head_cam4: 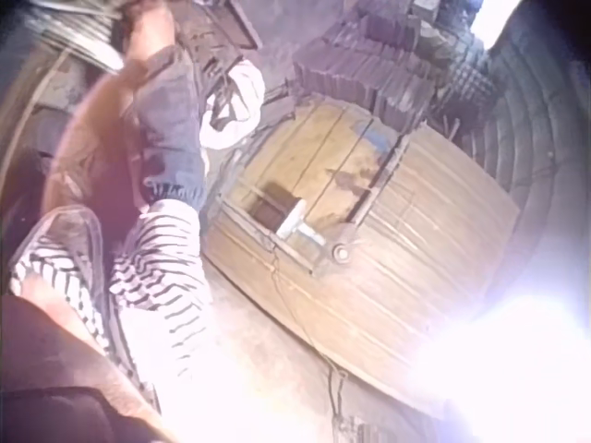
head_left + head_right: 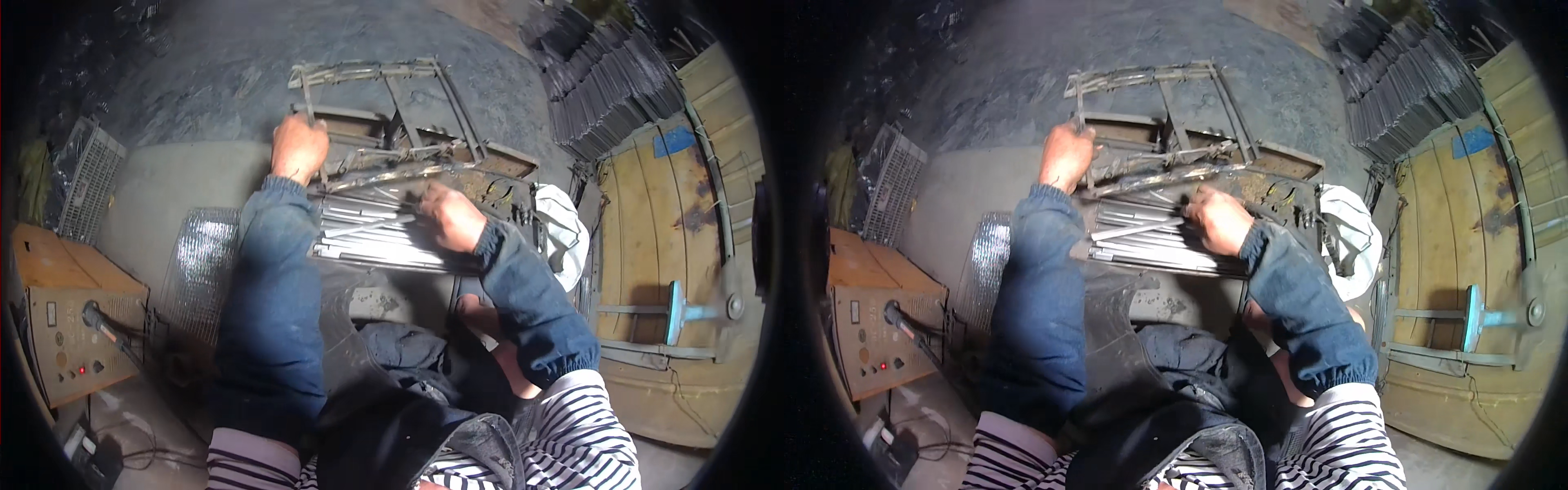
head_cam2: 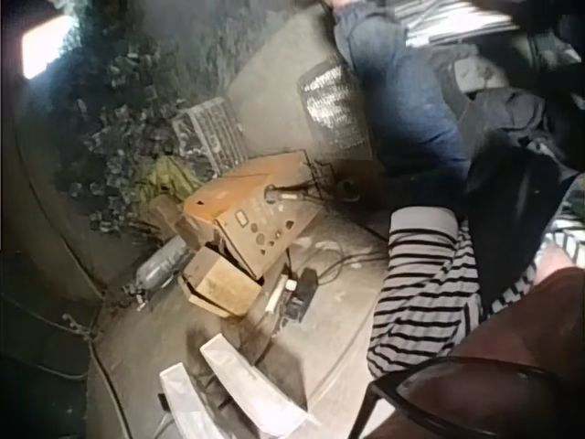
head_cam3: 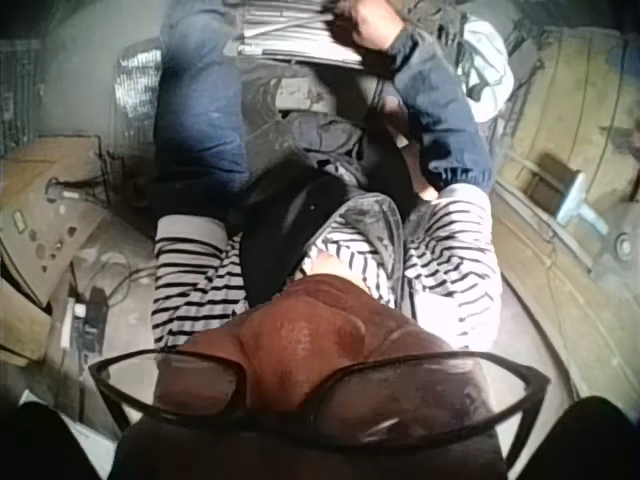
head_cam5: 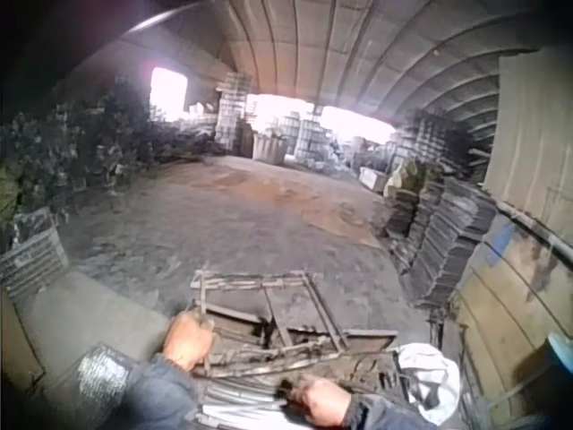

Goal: Welding individual metal wires onto a frame to create wire racks.

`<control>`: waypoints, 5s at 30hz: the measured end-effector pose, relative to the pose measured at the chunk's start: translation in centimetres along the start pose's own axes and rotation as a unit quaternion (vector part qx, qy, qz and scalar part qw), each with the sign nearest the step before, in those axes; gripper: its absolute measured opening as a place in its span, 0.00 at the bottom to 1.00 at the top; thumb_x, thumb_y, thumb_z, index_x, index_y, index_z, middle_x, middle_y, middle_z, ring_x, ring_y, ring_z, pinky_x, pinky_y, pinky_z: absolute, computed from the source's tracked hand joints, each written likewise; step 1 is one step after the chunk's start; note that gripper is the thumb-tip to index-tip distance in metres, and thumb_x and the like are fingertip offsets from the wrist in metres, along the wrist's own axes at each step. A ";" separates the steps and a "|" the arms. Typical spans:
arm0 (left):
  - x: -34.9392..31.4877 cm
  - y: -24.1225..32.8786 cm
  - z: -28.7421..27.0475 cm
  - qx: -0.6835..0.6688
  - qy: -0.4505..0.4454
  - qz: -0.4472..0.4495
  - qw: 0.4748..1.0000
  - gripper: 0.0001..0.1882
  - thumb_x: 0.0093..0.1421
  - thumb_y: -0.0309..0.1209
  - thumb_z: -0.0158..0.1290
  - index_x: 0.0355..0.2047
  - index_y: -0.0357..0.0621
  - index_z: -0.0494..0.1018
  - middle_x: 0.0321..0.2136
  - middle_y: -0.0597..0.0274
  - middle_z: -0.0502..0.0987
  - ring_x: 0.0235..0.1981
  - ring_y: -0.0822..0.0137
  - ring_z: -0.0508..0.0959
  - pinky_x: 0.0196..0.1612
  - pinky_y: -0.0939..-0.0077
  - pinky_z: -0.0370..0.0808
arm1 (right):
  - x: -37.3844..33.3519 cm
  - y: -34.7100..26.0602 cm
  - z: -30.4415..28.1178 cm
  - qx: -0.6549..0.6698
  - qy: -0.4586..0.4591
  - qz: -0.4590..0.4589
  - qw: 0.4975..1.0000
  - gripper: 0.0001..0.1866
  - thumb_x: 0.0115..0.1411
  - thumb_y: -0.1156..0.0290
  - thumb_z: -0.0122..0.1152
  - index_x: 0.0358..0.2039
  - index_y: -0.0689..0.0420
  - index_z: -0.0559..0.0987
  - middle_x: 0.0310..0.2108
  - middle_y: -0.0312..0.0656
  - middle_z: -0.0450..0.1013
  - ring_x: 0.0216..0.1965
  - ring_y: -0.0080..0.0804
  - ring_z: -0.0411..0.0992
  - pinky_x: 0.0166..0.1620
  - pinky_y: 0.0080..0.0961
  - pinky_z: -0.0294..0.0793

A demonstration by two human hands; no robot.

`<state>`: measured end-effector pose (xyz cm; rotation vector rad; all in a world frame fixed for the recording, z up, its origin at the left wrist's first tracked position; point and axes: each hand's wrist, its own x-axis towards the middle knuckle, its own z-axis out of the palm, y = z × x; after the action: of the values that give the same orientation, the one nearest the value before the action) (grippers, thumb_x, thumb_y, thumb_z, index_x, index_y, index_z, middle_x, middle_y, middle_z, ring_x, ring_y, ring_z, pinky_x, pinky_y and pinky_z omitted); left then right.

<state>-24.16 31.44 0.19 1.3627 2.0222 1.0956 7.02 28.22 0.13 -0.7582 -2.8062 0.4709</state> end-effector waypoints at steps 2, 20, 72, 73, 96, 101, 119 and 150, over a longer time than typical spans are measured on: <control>-0.3 0.3 0.0 0.008 0.014 0.032 0.999 0.18 0.63 0.31 0.52 0.43 0.23 0.76 0.29 0.41 0.83 0.32 0.58 0.86 0.38 0.62 0.78 | -1.0 -1.2 -3.1 0.022 0.023 -0.010 0.999 0.18 0.41 0.81 0.63 0.38 0.63 0.80 0.33 0.51 0.74 0.39 0.54 0.72 0.42 0.43 0.75; -1.2 2.1 -0.8 0.019 0.003 -0.003 1.000 0.17 0.60 0.33 0.53 0.43 0.30 0.78 0.40 0.29 0.78 0.47 0.33 0.78 0.51 0.48 0.74 | 9.9 6.2 -8.7 -0.110 0.030 0.165 0.980 0.15 0.52 0.68 0.64 0.41 0.58 0.83 0.33 0.58 0.79 0.39 0.58 0.78 0.46 0.47 0.79; -1.2 4.3 1.6 -0.075 -0.018 0.024 0.997 0.17 0.60 0.33 0.55 0.31 0.25 0.77 0.29 0.33 0.80 0.34 0.38 0.82 0.40 0.48 0.75 | -5.7 -3.1 -7.4 0.031 0.073 0.065 0.995 0.27 0.41 0.79 0.63 0.47 0.58 0.79 0.38 0.54 0.71 0.42 0.57 0.71 0.45 0.44 0.76; 1.1 -0.4 1.0 -0.081 0.005 0.013 0.997 0.16 0.60 0.32 0.54 0.31 0.24 0.78 0.29 0.34 0.81 0.34 0.38 0.82 0.41 0.49 0.76 | -3.5 -4.0 -8.5 0.034 0.062 0.047 0.996 0.30 0.41 0.80 0.63 0.50 0.58 0.78 0.38 0.55 0.71 0.42 0.58 0.71 0.45 0.44 0.76; 0.8 1.0 2.9 -0.002 -0.009 0.018 1.000 0.19 0.58 0.36 0.58 0.38 0.27 0.78 0.38 0.29 0.79 0.44 0.34 0.79 0.47 0.47 0.75 | 11.7 4.8 -7.1 -0.070 0.072 0.174 0.980 0.12 0.47 0.69 0.62 0.32 0.61 0.85 0.32 0.61 0.79 0.37 0.59 0.79 0.44 0.46 0.81; 1.4 -4.7 2.5 -0.025 0.030 0.012 0.999 0.18 0.58 0.32 0.56 0.41 0.26 0.77 0.37 0.29 0.79 0.43 0.34 0.80 0.48 0.47 0.75 | 13.2 2.1 -3.7 -0.006 0.059 0.163 0.985 0.10 0.49 0.72 0.60 0.31 0.62 0.84 0.33 0.62 0.78 0.40 0.61 0.78 0.46 0.48 0.80; 0.1 0.1 1.3 0.008 0.012 0.002 1.000 0.16 0.58 0.32 0.57 0.36 0.25 0.78 0.36 0.29 0.79 0.44 0.35 0.80 0.48 0.48 0.75 | -1.8 -2.0 4.9 -0.012 -0.061 0.051 0.997 0.13 0.59 0.64 0.61 0.41 0.57 0.79 0.36 0.52 0.77 0.40 0.56 0.76 0.44 0.48 0.77; 1.6 -1.8 2.0 0.025 0.023 0.047 0.998 0.19 0.58 0.35 0.60 0.35 0.25 0.77 0.30 0.36 0.81 0.32 0.45 0.83 0.36 0.52 0.77 | -1.1 -4.6 -7.3 0.011 0.070 0.028 0.997 0.23 0.40 0.79 0.64 0.41 0.60 0.76 0.37 0.55 0.75 0.42 0.59 0.74 0.45 0.45 0.76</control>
<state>-24.32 33.26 -2.33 1.4845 2.0492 1.1330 7.77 25.71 8.47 -0.8327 -2.6522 0.4377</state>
